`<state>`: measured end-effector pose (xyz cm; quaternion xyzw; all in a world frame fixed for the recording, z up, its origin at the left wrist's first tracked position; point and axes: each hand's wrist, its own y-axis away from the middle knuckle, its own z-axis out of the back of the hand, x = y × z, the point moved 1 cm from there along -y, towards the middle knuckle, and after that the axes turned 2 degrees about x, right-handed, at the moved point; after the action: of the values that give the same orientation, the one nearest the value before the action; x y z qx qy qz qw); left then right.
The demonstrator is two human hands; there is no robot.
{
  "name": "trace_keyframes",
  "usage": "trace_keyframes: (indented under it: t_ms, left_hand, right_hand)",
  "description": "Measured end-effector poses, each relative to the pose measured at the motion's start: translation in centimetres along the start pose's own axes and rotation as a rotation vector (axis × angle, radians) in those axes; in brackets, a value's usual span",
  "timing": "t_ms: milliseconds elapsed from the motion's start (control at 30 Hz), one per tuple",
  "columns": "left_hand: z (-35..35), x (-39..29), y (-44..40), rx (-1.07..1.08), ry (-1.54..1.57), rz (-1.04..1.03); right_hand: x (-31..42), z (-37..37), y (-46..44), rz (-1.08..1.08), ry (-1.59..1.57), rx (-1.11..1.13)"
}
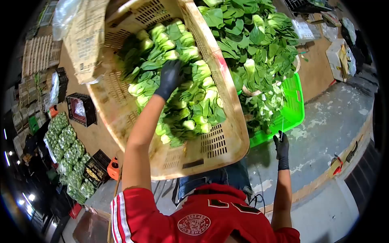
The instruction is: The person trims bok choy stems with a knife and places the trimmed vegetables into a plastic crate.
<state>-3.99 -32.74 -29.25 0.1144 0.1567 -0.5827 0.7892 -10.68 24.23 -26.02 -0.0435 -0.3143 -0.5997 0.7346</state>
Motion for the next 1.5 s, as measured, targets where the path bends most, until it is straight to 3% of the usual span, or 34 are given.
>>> trace_keyframes:
  t_ms: [67,167,200,233,300,333,367,400,433,500,600,700,767,933,1033,1067,1100,1167,1200,1267,1333,1367,1433,1500]
  left_hand:
    - [-2.2,-1.0,-5.1,-0.071,-0.165,-0.058]
    - [-8.3,1.2,-9.0,0.152,-0.407,0.043]
    - [-8.8,1.4,-9.0,0.033,-0.345,0.064]
    - [-9.1,1.8,-9.0,0.056,-0.354,0.077]
    - [-6.8,0.9,-7.6,0.042,-0.197,0.032]
    - [-6.3,2.2,-6.6,-0.075,0.049,-0.024]
    - [-4.6,2.6,-5.4,-0.040,0.405,0.144]
    - [-1.3,1.6,-4.0,-0.025,0.651,0.249]
    - [2.7,0.3,-2.5,-0.019,0.893,0.355]
    - [8.1,-3.2,0.7,-0.091,0.926,0.213]
    - [14.0,-12.8,3.8,0.095,1.002,0.272]
    - [15.0,-20.7,5.7,0.234,0.880,0.176]
    - [14.4,-24.7,6.6,0.259,0.723,0.001]
    - [13.3,-32.7,7.5,0.412,0.725,-0.086]
    - [11.5,-36.0,8.0,0.415,0.671,-0.397]
    - [10.9,-37.3,8.1,0.518,0.719,-0.341]
    - [10.2,-38.0,8.4,0.653,0.777,-0.314]
    - [9.4,-39.5,8.0,0.679,0.937,-0.423]
    - [9.0,-39.8,7.9,0.760,0.896,-0.444]
    - [8.1,-40.0,8.1,0.949,1.152,-0.178]
    - [7.3,-40.4,7.7,1.080,1.373,0.047]
    - [7.0,-40.7,7.2,1.099,1.433,-0.022]
    - [6.8,-40.2,7.0,1.096,1.428,-0.037]
    - [6.8,-39.1,6.6,1.105,1.407,-0.060]
  right_hand:
    - [-0.2,-0.5,0.6,-0.172,0.016,0.112]
    - [1.3,-0.7,2.0,-0.403,0.052,0.159]
    - [0.5,-1.0,2.8,-0.318,0.000,0.136]
    - [-0.4,-1.3,3.6,-0.235,-0.054,0.115]
    - [3.1,0.0,4.1,-0.291,-0.146,0.194]
    - [4.9,0.3,3.9,-0.270,-0.197,0.229]
    - [6.6,0.3,3.7,-0.244,-0.256,0.262]
    - [7.8,-0.1,3.6,-0.201,-0.323,0.248]
    - [11.1,0.7,2.8,-0.163,-0.197,0.265]
    - [13.9,0.3,1.9,-0.073,-0.176,0.266]
    - [21.2,2.4,0.4,0.283,0.012,0.244]
    - [25.9,6.1,0.8,0.519,-0.011,0.160]
    - [26.6,9.1,1.6,0.617,-0.078,0.086]
    - [21.9,12.4,4.9,0.486,-0.027,0.063]
    - [15.0,10.8,6.5,0.358,0.061,-0.099]
    - [12.4,10.5,6.2,0.236,0.120,0.026]
    - [7.0,8.7,6.5,-0.163,-0.389,0.235]
    - [2.2,7.9,8.6,-0.369,-0.396,0.250]
    - [3.3,9.3,9.1,-0.276,-0.440,0.161]
    - [6.2,12.1,10.6,-0.106,-0.526,-0.017]
    - [7.3,12.4,9.4,0.184,-0.887,-0.060]
    - [9.1,14.5,8.5,0.251,-0.847,0.092]
    - [11.5,15.9,7.2,0.399,-0.575,0.069]
    - [12.0,15.3,5.7,0.442,-0.620,0.215]
